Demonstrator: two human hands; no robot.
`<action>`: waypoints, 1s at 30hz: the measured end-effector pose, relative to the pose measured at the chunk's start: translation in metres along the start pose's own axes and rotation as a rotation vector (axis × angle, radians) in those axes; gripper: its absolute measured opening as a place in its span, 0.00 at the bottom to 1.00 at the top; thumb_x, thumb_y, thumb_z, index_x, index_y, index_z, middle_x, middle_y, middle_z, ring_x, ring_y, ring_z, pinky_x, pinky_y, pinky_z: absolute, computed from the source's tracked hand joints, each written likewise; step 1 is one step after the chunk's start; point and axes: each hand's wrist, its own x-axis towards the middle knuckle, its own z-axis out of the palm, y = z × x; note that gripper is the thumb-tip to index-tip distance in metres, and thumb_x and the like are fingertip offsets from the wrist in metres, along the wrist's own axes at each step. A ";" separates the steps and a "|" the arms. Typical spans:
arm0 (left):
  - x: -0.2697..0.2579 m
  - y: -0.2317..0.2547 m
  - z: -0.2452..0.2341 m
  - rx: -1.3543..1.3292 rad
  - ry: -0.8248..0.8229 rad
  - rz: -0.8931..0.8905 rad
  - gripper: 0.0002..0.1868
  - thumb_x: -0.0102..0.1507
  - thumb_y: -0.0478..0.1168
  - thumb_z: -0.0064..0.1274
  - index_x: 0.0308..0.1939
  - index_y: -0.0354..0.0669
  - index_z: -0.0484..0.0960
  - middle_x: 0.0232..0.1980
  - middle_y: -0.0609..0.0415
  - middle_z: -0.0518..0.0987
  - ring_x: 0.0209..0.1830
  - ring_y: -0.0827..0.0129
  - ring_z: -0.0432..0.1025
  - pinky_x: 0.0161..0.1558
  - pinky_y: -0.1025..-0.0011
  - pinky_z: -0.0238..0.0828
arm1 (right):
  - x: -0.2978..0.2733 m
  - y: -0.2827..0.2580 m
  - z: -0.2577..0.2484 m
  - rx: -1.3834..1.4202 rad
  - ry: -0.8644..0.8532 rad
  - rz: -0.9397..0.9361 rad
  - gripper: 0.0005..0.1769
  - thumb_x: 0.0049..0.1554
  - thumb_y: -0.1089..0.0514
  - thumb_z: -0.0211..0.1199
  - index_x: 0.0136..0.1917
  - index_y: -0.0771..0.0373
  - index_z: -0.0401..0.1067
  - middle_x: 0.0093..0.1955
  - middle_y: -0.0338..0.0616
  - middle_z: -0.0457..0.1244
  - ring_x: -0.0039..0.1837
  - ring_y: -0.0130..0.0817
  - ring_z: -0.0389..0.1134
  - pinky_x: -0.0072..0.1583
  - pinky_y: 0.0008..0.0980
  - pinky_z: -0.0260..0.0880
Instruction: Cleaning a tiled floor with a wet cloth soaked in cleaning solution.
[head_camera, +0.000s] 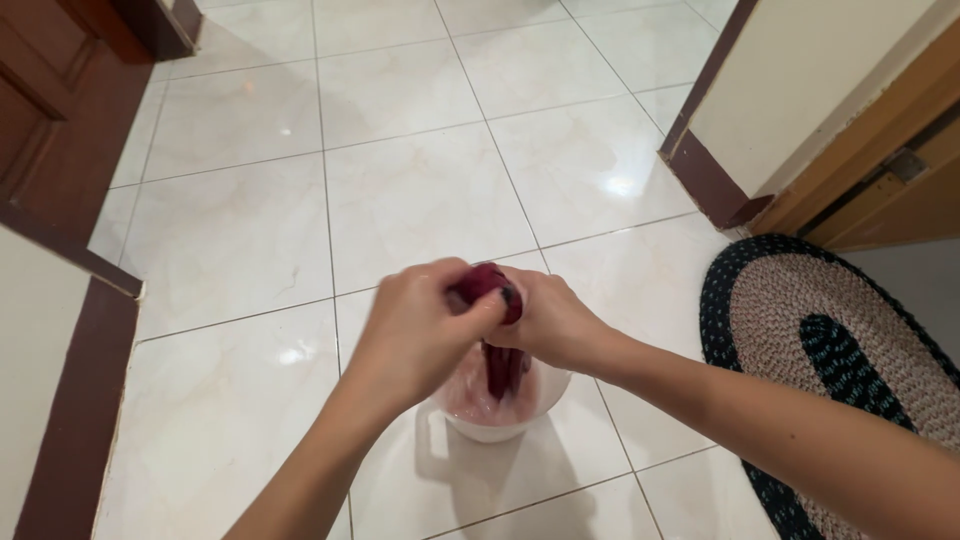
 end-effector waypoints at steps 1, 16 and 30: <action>-0.004 -0.008 -0.005 -0.001 0.003 0.004 0.16 0.55 0.46 0.58 0.38 0.37 0.86 0.27 0.47 0.84 0.25 0.68 0.77 0.30 0.68 0.75 | 0.003 0.007 0.001 -0.004 0.002 -0.004 0.23 0.47 0.60 0.70 0.57 0.57 0.74 0.49 0.42 0.73 0.50 0.34 0.75 0.52 0.36 0.76; 0.042 -0.092 0.038 0.055 -0.070 0.508 0.53 0.41 0.42 0.76 0.69 0.36 0.68 0.57 0.44 0.75 0.55 0.52 0.73 0.54 0.60 0.72 | 0.003 0.018 -0.014 0.303 -0.012 0.051 0.11 0.50 0.71 0.65 0.48 0.70 0.71 0.49 0.49 0.68 0.49 0.36 0.76 0.51 0.34 0.82; 0.050 -0.111 0.090 -1.152 -0.198 -0.112 0.30 0.56 0.42 0.63 0.62 0.43 0.74 0.47 0.55 0.81 0.42 0.72 0.74 0.39 0.73 0.73 | 0.006 0.069 -0.008 0.918 0.283 0.005 0.24 0.53 0.73 0.56 0.62 0.63 0.58 0.59 0.54 0.65 0.59 0.39 0.73 0.62 0.39 0.77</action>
